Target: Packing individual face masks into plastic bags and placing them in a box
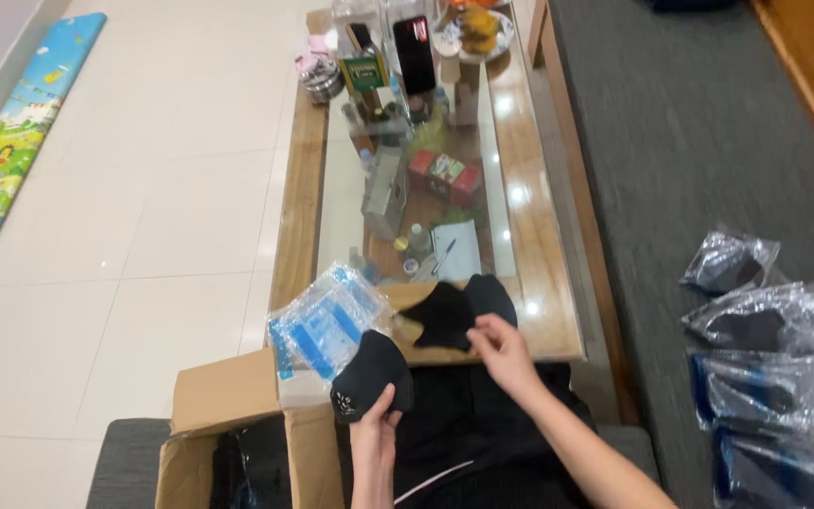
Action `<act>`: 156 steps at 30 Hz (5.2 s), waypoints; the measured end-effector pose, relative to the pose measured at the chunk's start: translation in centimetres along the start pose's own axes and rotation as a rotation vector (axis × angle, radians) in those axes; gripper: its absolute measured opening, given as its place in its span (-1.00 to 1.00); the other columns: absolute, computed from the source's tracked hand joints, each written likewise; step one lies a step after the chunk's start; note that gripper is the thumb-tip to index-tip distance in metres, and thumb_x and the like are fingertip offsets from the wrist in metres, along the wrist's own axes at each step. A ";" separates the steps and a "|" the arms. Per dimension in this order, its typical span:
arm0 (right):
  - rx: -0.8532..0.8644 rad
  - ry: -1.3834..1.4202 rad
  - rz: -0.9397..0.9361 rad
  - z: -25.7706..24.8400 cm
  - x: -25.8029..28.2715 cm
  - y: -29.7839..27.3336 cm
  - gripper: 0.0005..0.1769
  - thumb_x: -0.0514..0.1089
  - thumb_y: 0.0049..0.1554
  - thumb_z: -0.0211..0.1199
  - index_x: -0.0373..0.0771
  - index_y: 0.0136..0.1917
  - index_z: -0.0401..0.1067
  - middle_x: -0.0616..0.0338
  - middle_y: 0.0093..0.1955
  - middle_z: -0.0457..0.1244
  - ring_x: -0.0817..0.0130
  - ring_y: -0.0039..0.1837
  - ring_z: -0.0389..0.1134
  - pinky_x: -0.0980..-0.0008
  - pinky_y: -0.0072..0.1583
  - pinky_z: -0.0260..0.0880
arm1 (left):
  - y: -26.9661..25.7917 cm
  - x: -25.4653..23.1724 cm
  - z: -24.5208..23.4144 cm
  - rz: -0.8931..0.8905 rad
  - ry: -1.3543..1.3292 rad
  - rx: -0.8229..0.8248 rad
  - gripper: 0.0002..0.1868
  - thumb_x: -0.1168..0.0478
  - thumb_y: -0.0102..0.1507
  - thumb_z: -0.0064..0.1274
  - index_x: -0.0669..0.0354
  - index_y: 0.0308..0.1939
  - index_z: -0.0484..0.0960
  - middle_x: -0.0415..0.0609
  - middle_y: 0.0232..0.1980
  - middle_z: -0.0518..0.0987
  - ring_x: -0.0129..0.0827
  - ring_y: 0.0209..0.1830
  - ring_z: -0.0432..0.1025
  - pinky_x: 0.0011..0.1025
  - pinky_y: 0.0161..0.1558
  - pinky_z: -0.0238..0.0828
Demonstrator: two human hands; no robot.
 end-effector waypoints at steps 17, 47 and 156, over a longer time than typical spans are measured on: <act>-0.199 -0.520 0.250 -3.7 0.0 0.6 -0.60 -0.12 0.20 0.17 -0.25 0.29 0.37 0.21 -0.29 0.36 0.38 -0.28 0.35 0.42 -0.11 0.34 | -0.4 1.3 0.7 -0.050 0.038 0.006 -0.62 0.57 0.16 0.19 0.36 0.07 0.64 0.17 -0.09 0.68 -0.16 -0.27 0.54 -0.43 -0.33 0.37; 0.070 -1.176 -0.273 -1.2 -1.0 1.4 -0.35 0.27 0.28 -0.13 0.02 0.54 0.20 -0.01 0.68 -0.14 0.07 0.70 -0.27 -0.07 0.55 -0.33 | -2.1 1.6 4.4 -0.191 0.093 0.090 -0.54 0.48 0.21 0.19 0.36 0.21 0.61 0.19 -0.04 0.68 -0.16 -0.28 0.53 -0.42 -0.45 0.33; 0.177 -0.544 -0.417 4.9 6.6 -6.0 -0.74 -0.17 0.06 0.31 -0.24 0.04 0.53 0.24 -0.08 0.38 0.35 -0.06 0.34 0.46 -0.04 0.38 | 2.9 6.0 1.8 0.007 0.093 0.210 -0.52 0.64 0.14 0.20 0.57 0.17 0.62 0.44 -0.02 0.70 0.17 -0.16 0.61 -0.08 -0.24 0.58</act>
Point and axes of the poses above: each hand's wrist, its own y-axis towards the middle knuckle, its own z-axis out of the palm, x = y × z, the point moved 4 cm from there along y, towards the middle knuckle
